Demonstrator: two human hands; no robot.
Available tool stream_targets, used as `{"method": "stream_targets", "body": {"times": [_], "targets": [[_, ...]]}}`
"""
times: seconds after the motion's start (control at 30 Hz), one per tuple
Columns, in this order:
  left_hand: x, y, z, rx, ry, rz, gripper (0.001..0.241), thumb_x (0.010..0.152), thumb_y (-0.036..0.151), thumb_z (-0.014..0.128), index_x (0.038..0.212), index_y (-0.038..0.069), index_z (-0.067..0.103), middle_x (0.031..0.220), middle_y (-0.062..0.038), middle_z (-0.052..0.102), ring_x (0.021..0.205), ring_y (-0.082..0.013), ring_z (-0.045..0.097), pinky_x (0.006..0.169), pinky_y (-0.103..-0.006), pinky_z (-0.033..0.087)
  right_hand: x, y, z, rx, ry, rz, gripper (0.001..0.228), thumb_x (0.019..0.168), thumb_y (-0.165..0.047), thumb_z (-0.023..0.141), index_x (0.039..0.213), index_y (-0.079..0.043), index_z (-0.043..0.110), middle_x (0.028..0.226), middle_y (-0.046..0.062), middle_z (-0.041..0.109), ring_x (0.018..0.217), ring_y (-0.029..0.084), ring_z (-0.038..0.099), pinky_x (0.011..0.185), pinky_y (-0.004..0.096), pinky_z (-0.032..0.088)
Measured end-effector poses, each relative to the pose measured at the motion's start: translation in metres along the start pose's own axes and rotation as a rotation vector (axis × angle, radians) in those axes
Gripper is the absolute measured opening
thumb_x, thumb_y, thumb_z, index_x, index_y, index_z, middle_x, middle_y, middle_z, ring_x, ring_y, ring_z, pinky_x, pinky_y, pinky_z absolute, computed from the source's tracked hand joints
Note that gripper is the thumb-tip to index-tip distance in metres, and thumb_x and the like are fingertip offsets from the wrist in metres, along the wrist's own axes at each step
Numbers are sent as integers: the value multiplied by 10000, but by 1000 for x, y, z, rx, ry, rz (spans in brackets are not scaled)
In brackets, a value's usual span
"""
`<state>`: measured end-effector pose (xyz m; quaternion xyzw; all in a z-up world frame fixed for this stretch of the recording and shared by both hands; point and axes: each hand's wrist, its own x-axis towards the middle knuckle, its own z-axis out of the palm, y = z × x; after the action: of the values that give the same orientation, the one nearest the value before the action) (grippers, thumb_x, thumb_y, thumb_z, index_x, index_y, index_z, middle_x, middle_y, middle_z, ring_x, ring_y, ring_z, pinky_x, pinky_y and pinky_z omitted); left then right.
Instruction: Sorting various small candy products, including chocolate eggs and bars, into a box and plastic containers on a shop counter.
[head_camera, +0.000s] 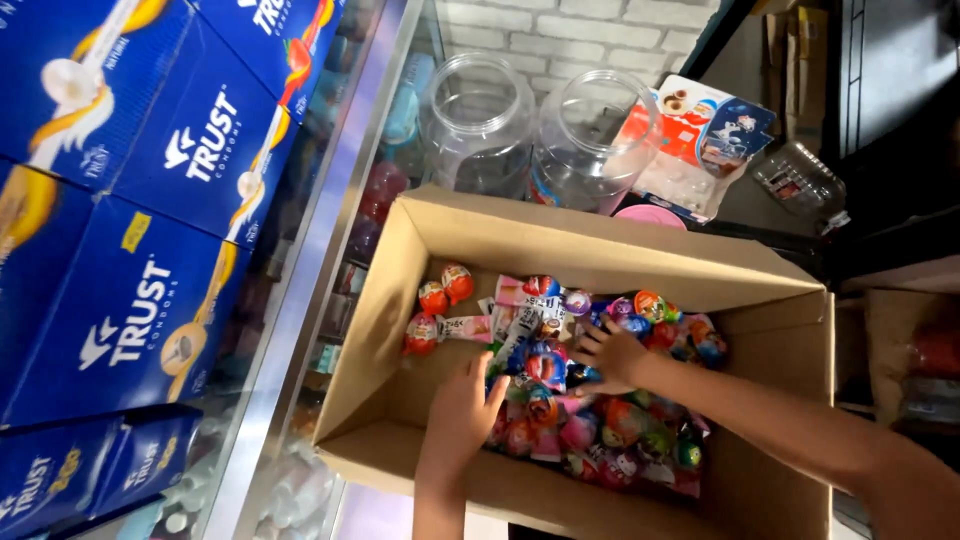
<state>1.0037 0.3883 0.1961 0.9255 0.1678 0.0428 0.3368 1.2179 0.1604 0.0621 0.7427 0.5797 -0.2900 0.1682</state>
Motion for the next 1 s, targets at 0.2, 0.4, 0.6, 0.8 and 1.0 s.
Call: {"method": "stream_targets", "body": {"times": [0.2,0.4,0.6,0.8,1.0], "targets": [[4,5,1,9,-17,0,446,958,378,639,1262,55,592,1080,-219,700,956,-431,658,777,-516,535,2,7,-18,-6,360,-122,690,893,-529,649,1422,-101,533,1395,174,536,1325,386,447,1089,595,297],[4,27,-22,-69,130,24,342,981,284,606,1265,94,608,1118,-170,708,987,-402,663,818,-488,531,81,-41,-83,187,660,-223,482,863,-343,733,1253,-85,619,1229,152,628,1201,344,569,1017,478,467],[8,28,-27,-63,222,-7,296,972,216,618,1250,117,630,1131,-126,709,1007,-369,671,837,-465,533,140,-82,-80,122,703,-225,631,712,-316,779,1290,-130,610,1269,158,630,1224,356,543,907,602,439],[6,29,-27,-53,237,-23,251,979,222,616,1209,126,639,1102,-117,709,996,-342,675,820,-451,539,137,-47,-13,53,558,-371,446,787,-269,693,1221,-172,659,1199,113,656,1232,354,550,976,558,443],[11,26,-25,-28,166,-115,272,975,268,620,1213,140,652,1074,-92,722,968,-334,669,828,-453,534,93,-12,-3,5,308,-427,245,910,-197,587,1106,-166,730,1135,70,677,1234,285,583,1164,516,380]]}}
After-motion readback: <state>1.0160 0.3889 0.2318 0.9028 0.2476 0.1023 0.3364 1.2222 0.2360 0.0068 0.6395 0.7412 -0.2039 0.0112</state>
